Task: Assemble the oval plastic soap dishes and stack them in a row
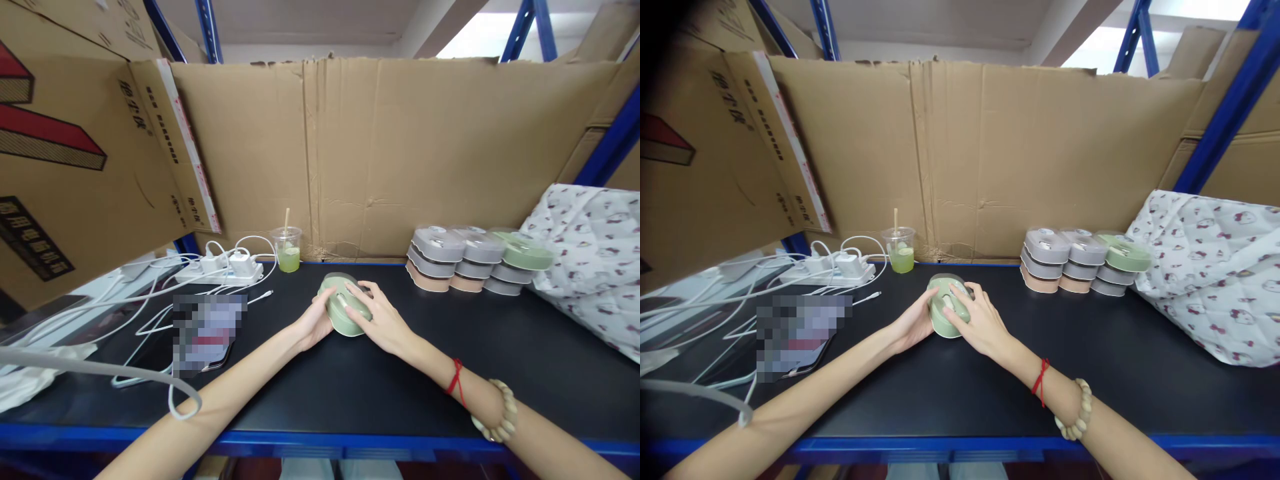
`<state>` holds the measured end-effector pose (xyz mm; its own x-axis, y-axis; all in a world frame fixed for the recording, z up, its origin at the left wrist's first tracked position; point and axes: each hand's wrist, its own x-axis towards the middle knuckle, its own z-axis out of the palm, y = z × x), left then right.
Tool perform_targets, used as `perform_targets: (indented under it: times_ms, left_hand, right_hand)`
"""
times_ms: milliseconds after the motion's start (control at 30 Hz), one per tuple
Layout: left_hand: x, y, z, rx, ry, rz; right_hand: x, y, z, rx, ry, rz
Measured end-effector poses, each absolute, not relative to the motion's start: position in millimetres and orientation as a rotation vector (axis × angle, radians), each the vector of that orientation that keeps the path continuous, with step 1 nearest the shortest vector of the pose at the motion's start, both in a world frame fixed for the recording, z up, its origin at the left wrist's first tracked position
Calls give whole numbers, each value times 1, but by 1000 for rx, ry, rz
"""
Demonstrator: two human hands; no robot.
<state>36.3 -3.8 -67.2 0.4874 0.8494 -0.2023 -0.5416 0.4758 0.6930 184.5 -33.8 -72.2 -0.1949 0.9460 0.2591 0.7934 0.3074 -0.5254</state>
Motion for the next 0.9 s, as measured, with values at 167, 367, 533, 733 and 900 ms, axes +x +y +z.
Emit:
perform_targets:
  times_ms: [167, 367, 533, 733, 900]
  left_hand:
    - [38, -7, -63, 629, 657, 906]
    - [37, -6, -59, 611, 614, 929]
    - [36, -3, -59, 608, 642, 942]
    - [38, 3, -59, 705, 799, 925]
    - [34, 0, -44, 727, 887, 1018]
  right_hand:
    - [184, -36, -73, -1522, -2061, 299]
    - [183, -36, -76, -1454, -2086, 163]
    - [180, -38, -70, -1571, -2130, 179]
    - [185, -31, -63, -1821, -2157, 28]
    - [209, -11, -64, -2030, -2054, -287]
